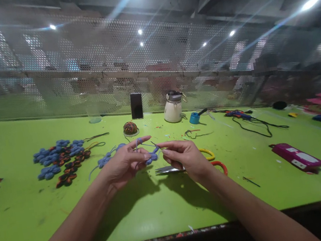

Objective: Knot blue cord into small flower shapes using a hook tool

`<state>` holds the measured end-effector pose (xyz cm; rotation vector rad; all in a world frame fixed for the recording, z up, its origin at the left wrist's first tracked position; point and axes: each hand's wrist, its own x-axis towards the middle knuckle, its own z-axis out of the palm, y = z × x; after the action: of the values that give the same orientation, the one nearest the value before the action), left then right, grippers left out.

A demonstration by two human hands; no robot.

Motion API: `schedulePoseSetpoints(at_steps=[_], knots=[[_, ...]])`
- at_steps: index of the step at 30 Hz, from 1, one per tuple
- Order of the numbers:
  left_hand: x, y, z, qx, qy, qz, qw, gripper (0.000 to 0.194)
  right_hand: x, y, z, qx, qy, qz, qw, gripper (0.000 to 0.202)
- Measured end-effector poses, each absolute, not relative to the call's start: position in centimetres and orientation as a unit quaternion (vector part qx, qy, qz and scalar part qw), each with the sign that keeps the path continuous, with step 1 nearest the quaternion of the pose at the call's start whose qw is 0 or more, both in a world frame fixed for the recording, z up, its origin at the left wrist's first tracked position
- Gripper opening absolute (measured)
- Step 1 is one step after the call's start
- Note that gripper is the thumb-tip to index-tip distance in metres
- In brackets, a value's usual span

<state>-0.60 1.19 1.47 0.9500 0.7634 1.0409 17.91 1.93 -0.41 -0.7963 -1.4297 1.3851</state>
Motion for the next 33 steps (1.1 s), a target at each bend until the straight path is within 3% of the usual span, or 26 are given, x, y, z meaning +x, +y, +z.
schedulePoseSetpoints(at_steps=[5,10,18,33], knots=[[-0.8,1.3,1.4,0.407,0.352,0.481,0.692,0.064,17.9,2.0,-0.5,-0.328,-0.596,0.555,0.479,0.03],[-0.9,1.3,1.5,0.426,0.36,0.497,0.665,0.065,18.8,2.1,-0.1,-0.326,-0.7,0.445,0.453,0.026],[-0.8,1.0,1.7,0.523,0.399,0.504,0.56,0.062,20.2,1.9,1.2,-0.288,-0.835,0.276,0.379,0.032],[-0.3,0.9,1.6,0.542,0.438,0.49,0.524,0.056,20.5,1.5,1.7,-0.306,-0.924,0.033,0.224,0.044]])
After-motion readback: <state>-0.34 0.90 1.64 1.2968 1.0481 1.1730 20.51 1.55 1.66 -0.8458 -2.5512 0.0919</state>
